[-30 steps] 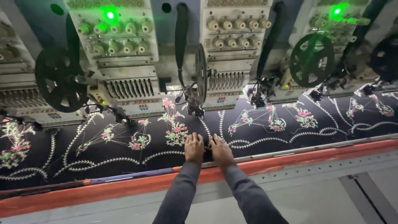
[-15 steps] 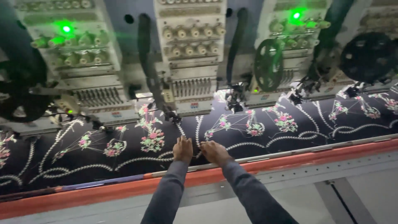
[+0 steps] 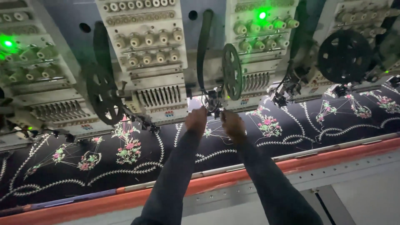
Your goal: The person operates a row of industrial embroidery machines, manually guiding the black fabric under the needle heads and adjusting the thread. They move between multiple machines to perform these adjustments repeatedly.
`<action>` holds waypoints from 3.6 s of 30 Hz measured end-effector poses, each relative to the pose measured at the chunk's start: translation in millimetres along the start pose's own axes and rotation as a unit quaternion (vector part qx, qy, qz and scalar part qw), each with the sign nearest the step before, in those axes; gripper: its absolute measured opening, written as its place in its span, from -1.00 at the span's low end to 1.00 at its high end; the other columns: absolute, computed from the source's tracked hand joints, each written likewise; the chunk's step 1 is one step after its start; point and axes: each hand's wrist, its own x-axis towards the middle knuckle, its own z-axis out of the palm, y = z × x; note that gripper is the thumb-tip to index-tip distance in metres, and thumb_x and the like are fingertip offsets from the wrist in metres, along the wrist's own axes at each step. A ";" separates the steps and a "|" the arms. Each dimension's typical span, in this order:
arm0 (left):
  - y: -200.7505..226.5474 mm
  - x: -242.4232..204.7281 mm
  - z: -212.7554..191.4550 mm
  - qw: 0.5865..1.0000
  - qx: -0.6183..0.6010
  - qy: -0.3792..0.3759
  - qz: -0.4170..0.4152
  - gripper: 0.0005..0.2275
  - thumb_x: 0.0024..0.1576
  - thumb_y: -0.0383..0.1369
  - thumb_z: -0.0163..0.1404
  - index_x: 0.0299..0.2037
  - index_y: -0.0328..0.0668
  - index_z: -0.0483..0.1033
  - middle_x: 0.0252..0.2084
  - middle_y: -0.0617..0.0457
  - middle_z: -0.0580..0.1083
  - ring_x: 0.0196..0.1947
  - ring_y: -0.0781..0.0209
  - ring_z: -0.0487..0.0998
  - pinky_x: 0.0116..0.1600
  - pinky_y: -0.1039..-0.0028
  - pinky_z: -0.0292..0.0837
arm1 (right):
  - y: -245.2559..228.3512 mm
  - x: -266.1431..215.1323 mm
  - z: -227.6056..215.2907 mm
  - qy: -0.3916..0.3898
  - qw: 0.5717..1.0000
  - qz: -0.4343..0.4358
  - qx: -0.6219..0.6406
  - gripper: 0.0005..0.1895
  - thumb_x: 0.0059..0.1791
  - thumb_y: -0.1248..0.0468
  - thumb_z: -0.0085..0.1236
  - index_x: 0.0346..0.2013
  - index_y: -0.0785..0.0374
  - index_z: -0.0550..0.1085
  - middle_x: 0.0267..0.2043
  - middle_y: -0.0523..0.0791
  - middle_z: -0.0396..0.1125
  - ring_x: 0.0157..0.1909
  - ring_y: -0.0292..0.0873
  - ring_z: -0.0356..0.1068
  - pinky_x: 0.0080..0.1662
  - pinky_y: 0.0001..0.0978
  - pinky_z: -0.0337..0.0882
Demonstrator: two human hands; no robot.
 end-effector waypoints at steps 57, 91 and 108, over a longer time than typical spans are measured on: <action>-62.8 -62.2 122.4 0.870 0.133 0.465 0.098 -0.84 0.23 -0.11 0.04 -0.34 0.15 0.49 -0.46 0.10 0.28 -0.53 0.14 0.33 -0.44 0.41 0.24 | -8.2 53.1 28.2 0.054 0.971 -0.014 -0.233 -0.65 0.16 0.10 -0.28 -0.15 0.11 0.52 -0.28 -0.15 0.56 -0.14 -0.08 0.60 -0.13 -0.17 0.50; -49.5 -366.1 -24.7 0.961 -0.105 -0.094 0.240 -0.50 0.03 -0.50 -0.12 0.26 -0.12 0.43 0.37 -0.28 0.29 0.39 -0.14 0.27 0.36 0.24 0.24 | 76.9 -341.8 167.0 0.124 0.973 -0.122 -0.151 -0.25 0.00 -0.07 0.05 0.46 -0.04 0.16 0.51 0.04 0.01 0.48 0.09 0.03 0.28 -0.10 0.20; 127.2 -583.5 -191.9 0.843 -0.231 -0.043 0.484 -0.54 0.19 -0.34 0.01 0.32 -0.23 0.33 0.40 -0.21 0.28 0.44 -0.12 0.20 0.45 0.03 0.03 | 146.2 -669.0 84.0 0.152 0.972 0.139 -0.111 -0.31 0.16 -0.19 -0.50 0.45 0.09 0.15 0.54 0.03 -0.06 0.56 0.01 -0.12 0.43 0.10 -0.15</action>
